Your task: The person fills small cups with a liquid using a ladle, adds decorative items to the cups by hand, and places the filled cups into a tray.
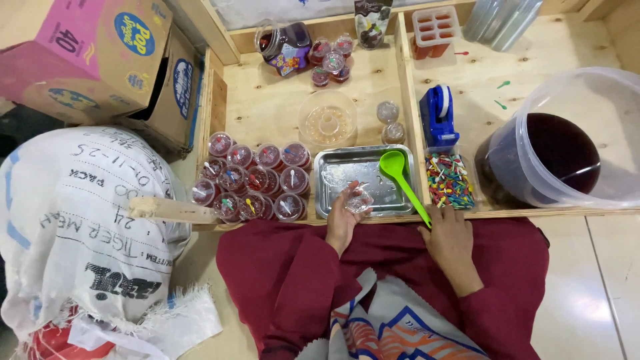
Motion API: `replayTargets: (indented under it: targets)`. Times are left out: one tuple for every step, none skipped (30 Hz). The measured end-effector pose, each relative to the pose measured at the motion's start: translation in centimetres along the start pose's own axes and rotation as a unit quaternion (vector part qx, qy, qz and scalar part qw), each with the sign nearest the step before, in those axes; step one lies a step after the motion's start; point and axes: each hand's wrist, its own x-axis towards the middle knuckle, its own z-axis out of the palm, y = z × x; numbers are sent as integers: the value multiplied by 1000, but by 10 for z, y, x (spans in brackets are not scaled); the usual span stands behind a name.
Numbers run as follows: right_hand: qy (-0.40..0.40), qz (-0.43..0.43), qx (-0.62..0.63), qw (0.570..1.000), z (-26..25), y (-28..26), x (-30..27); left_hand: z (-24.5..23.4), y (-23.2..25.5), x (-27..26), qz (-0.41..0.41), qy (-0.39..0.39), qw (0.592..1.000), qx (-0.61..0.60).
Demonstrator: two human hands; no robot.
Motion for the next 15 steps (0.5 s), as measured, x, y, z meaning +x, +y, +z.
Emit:
replayTargets:
  targets:
    - [4, 0, -1, 1000, 8, 3, -1, -1, 0, 1, 2, -3, 1000, 0]
    - [24, -14, -14, 1000, 17, 5, -1, -2, 1, 2, 3, -12, 1000, -8]
    - [42, -30, -29, 998, 25, 8, -2, -4, 0, 1, 3, -18, 1000, -16]
    - [44, -30, -30, 998, 19, 8, 3, -2, 3, -1, 5, -20, 1000, -17]
    - [55, -29, 63, 996, 13, 7, 7, 0, 6, -3, 10, -32, 999, -31]
    - [66, -28, 155, 985, 7, 6, 11, 1, 9, -5, 15, -44, 998, -46]
    - [66, -27, 155, 985, -5, 1, 15, -3, 5, -2, 15, -45, 998, -46]
    - [74, 18, 312, 947, -17, -4, 18, -7, 1, 1, 18, -54, 998, -36]
    - [79, 62, 461, 882, -29, -9, 23, -11, -2, 4, 22, -63, 997, -25]
    - [80, 62, 461, 882, -32, -14, 24, -11, -3, 2, 22, -63, 997, -26]
    - [78, 77, 528, 842, -36, -20, 27, -11, -2, 2, 25, -66, 997, -19]
    - [76, 92, 592, 797, -39, -25, 30, -10, -2, 2, 28, -70, 997, -13]
    - [76, 91, 593, 797, -39, -29, 29, -10, -1, 0, 28, -70, 997, -13]
    - [78, 93, 580, 806, -39, -32, 28, -10, -1, 0, 27, -70, 997, -19]
    - [81, 93, 567, 815, -39, -36, 29, -10, -1, 0, 27, -70, 997, -26]
